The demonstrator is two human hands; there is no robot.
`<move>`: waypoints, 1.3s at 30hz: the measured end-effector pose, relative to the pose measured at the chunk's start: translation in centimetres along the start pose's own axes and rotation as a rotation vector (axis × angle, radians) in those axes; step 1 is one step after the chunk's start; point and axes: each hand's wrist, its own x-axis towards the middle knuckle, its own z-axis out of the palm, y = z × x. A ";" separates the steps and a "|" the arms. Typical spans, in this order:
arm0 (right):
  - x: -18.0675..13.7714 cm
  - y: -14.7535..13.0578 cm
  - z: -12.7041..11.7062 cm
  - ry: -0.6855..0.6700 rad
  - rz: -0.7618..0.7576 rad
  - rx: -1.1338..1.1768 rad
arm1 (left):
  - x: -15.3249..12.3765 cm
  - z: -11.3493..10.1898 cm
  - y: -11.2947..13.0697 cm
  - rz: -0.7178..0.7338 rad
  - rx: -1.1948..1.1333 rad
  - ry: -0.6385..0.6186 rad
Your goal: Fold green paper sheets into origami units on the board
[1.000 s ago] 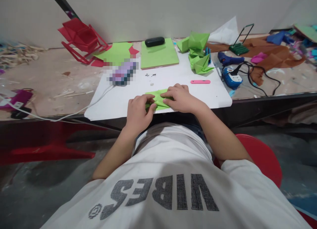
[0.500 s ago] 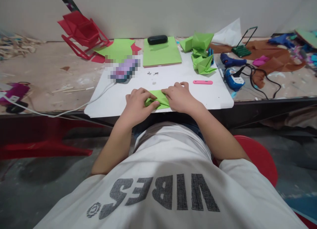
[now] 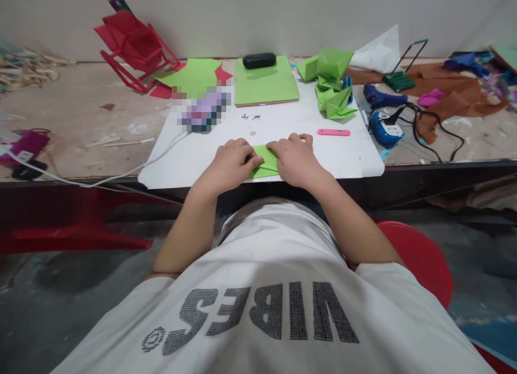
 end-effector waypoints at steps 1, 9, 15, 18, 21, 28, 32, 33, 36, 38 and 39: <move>0.0 0.0 0.0 0.002 0.005 0.001 | 0.0 0.0 0.0 0.004 0.004 -0.002; -0.8 -0.2 0.4 0.049 0.027 -0.051 | 0.5 -0.2 -0.1 0.055 0.096 -0.035; -1.4 -0.7 0.6 0.112 0.062 -0.111 | -1.6 0.3 2.1 -0.006 0.253 0.136; -1.3 -1.1 0.6 0.093 0.071 -0.129 | -3.8 2.0 3.7 0.210 0.302 0.207; -1.2 -1.1 0.6 0.092 0.072 -0.137 | -5.3 4.0 4.1 0.395 0.312 0.144; -1.0 -0.4 1.4 0.149 0.039 -0.123 | -6.0 4.4 3.2 0.340 0.373 0.047; -1.2 0.0 1.5 0.220 -0.039 -0.067 | -6.5 4.0 3.6 0.275 0.393 0.066; -1.4 0.1 1.5 0.250 -0.073 -0.052 | -6.6 4.0 3.8 0.263 0.396 0.072; -2.0 0.6 1.3 0.332 -0.172 -0.011 | -6.8 4.5 4.0 0.241 0.386 0.083; -2.5 1.0 1.2 0.325 -0.239 0.014 | -6.9 5.0 3.9 0.238 0.370 0.097; -2.7 1.2 1.2 0.306 -0.271 0.023 | -7.0 5.3 3.7 0.239 0.363 0.109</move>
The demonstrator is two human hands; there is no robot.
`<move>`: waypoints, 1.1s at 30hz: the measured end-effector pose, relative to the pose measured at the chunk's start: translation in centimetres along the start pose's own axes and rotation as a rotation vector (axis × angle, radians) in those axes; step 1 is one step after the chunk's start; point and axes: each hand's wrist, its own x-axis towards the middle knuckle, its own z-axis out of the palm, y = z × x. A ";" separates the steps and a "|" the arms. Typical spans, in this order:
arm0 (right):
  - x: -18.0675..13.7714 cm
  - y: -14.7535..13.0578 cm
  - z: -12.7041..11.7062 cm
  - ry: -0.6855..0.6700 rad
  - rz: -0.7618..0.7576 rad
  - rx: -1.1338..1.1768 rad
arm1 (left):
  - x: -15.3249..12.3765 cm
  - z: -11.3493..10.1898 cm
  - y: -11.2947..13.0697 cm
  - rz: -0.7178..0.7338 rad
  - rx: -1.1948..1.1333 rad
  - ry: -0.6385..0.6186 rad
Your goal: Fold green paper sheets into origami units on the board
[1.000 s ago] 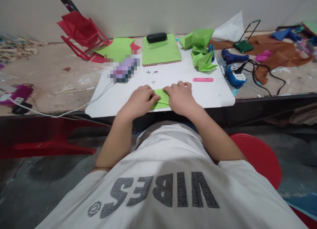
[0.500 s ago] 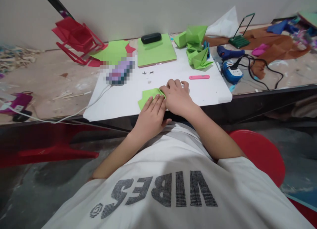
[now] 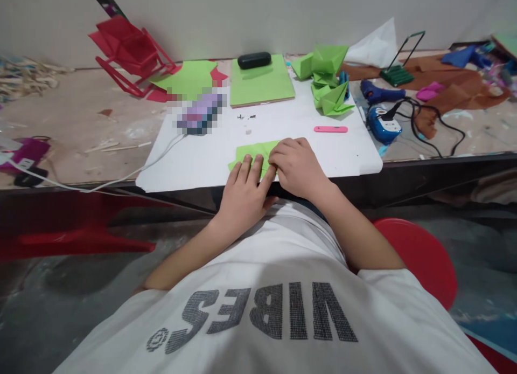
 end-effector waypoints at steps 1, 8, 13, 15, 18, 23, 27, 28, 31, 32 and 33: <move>-0.2 0.1 -0.1 -0.019 -0.025 0.012 | -0.1 0.3 0.0 0.001 -0.005 0.017; -0.8 -0.7 -0.9 -0.131 0.001 -0.010 | -0.8 1.8 -0.8 0.041 -0.036 0.131; -0.3 -1.1 -1.9 -0.247 0.054 -0.003 | -0.8 2.0 -1.2 0.086 -0.019 0.162; 0.2 -1.0 -2.4 -0.311 0.070 0.020 | -0.7 2.1 -1.2 0.093 -0.012 0.187; 1.2 -0.9 -2.9 -0.399 0.088 0.036 | -0.6 2.3 -1.1 0.076 -0.034 0.204; 2.5 -0.6 -2.9 -0.463 0.090 0.009 | -0.5 2.7 -0.9 0.060 -0.060 0.239; 3.2 0.1 -2.1 -0.462 0.080 0.000 | -0.5 2.5 -0.8 0.060 -0.073 0.237; 3.3 0.4 -1.8 -0.448 0.073 0.003 | -0.5 2.4 -0.8 0.058 -0.072 0.233; 3.8 1.0 -0.9 -0.420 0.068 -0.005 | -0.4 2.0 -0.6 0.044 -0.081 0.206; 3.9 1.1 -0.6 -0.418 0.074 -0.012 | -0.4 1.9 -0.5 0.038 -0.089 0.195; 4.0 1.2 -0.4 -0.413 0.082 -0.018 | -0.4 1.7 -0.5 0.032 -0.096 0.185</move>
